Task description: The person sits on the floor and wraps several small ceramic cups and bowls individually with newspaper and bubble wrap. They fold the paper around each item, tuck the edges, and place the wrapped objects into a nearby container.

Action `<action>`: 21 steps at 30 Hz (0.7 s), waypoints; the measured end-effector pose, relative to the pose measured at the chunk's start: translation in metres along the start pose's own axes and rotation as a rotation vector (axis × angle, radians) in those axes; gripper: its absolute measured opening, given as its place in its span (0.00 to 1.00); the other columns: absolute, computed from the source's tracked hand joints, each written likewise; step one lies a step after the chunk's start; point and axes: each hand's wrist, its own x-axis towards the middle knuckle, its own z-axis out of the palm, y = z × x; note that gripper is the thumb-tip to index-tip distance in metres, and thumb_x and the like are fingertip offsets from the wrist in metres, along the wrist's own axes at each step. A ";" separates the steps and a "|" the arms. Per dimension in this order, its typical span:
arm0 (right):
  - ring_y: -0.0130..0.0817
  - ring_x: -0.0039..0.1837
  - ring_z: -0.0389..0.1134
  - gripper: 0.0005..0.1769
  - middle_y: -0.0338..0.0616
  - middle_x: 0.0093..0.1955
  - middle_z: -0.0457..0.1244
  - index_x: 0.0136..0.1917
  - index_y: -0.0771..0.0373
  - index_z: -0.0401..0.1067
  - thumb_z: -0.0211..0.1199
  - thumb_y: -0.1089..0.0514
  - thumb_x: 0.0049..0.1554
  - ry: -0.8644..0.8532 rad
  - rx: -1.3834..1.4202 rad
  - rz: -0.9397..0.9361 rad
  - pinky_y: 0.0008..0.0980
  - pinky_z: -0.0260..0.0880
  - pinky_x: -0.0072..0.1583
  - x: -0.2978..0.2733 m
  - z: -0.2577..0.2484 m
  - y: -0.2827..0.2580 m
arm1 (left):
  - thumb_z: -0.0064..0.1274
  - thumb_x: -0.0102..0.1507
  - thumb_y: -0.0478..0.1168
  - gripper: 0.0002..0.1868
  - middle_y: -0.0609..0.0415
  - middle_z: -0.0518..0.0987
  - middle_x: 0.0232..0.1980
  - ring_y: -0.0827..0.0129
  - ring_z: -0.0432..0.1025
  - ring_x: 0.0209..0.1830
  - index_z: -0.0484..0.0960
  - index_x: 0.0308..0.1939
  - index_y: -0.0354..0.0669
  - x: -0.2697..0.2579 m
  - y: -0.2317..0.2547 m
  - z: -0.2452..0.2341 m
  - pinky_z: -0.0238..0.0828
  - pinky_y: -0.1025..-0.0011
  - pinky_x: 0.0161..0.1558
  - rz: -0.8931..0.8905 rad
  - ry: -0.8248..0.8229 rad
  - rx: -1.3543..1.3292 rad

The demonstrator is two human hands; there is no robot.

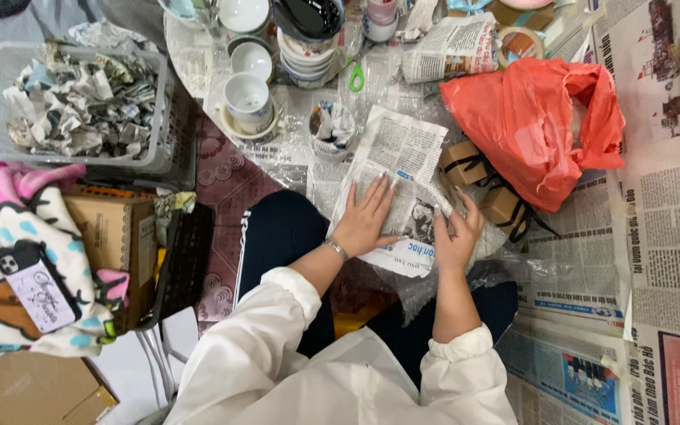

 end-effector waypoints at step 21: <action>0.36 0.52 0.67 0.12 0.45 0.50 0.67 0.50 0.71 0.76 0.66 0.57 0.63 0.093 0.396 0.170 0.31 0.67 0.56 -0.068 0.027 0.024 | 0.55 0.57 0.71 0.55 0.41 0.44 0.83 0.51 0.40 0.83 0.50 0.80 0.52 -0.034 0.010 -0.005 0.32 0.37 0.75 0.032 -0.326 0.185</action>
